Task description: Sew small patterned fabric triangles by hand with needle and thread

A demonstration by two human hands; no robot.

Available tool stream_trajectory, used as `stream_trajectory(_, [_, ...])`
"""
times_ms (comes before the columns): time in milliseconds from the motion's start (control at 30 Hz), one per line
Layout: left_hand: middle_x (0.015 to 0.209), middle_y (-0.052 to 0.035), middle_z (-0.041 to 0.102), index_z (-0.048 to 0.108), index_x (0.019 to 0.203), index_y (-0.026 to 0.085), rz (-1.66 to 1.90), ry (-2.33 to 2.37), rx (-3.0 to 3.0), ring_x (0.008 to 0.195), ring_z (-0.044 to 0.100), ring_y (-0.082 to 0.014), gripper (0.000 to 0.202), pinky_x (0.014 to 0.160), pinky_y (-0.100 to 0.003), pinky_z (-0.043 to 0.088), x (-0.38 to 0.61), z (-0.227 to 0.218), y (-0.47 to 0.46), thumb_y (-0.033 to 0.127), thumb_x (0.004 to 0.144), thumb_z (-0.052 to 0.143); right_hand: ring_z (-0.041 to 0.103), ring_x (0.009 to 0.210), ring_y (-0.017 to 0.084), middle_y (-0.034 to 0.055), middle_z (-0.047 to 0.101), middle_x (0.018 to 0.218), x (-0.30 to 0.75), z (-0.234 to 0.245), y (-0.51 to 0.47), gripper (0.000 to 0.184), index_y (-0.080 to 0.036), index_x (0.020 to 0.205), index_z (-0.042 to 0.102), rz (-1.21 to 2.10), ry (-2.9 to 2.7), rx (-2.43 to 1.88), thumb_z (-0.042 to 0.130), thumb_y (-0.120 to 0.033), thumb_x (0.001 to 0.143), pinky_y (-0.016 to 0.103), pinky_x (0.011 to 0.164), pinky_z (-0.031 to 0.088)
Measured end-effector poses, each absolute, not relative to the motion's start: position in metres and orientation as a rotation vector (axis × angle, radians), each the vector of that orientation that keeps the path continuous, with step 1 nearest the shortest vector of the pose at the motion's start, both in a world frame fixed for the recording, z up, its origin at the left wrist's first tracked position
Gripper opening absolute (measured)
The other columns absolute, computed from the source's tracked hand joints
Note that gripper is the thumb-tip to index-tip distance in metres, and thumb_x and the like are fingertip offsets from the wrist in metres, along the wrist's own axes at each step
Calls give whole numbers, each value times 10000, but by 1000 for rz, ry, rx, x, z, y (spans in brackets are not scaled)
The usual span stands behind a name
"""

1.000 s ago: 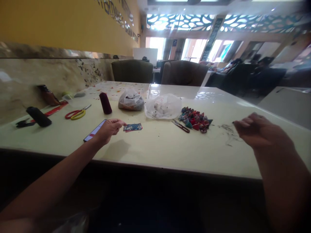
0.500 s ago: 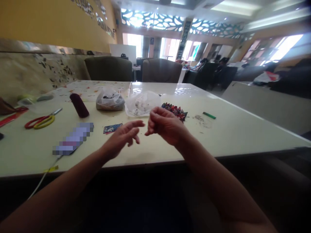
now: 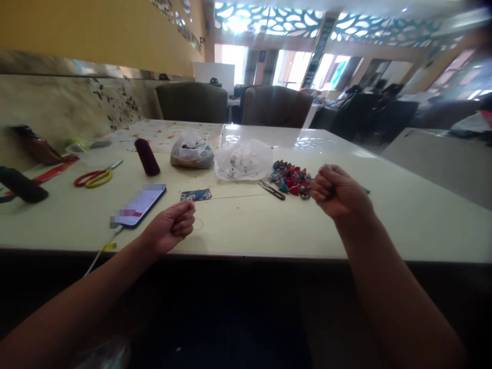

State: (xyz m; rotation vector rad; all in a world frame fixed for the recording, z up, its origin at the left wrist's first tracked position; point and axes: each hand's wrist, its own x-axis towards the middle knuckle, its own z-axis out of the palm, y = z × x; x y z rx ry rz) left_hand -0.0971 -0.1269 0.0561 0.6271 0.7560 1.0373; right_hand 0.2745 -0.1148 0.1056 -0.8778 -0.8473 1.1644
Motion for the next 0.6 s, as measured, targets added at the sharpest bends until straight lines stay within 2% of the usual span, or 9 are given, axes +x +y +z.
stream_trajectory(100, [554,72,310,584,744,115,1097,723,527,364,273,-29,338,334,-157,208,-104,60,-130,118,1028,401,202,497,75,-74,241,556,282,98,-113,424,-212,643,378,1142,-843,-914,788,-226,749,244,456,133])
stream_trajectory(200, [525,80,286,577,746,118,1131,674,466,341,275,-28,389,325,-153,206,-104,63,-132,142,1058,347,212,497,76,-66,246,562,284,92,-114,434,-210,622,364,1138,-836,-952,772,-225,770,268,474,121])
stream_trajectory(600, [470,90,275,627,780,124,1158,552,500,313,264,-36,390,332,-170,170,-105,58,-134,152,1062,360,255,470,67,-51,258,553,291,83,-112,399,-191,594,351,1143,-680,-993,689,-85,778,207,423,166])
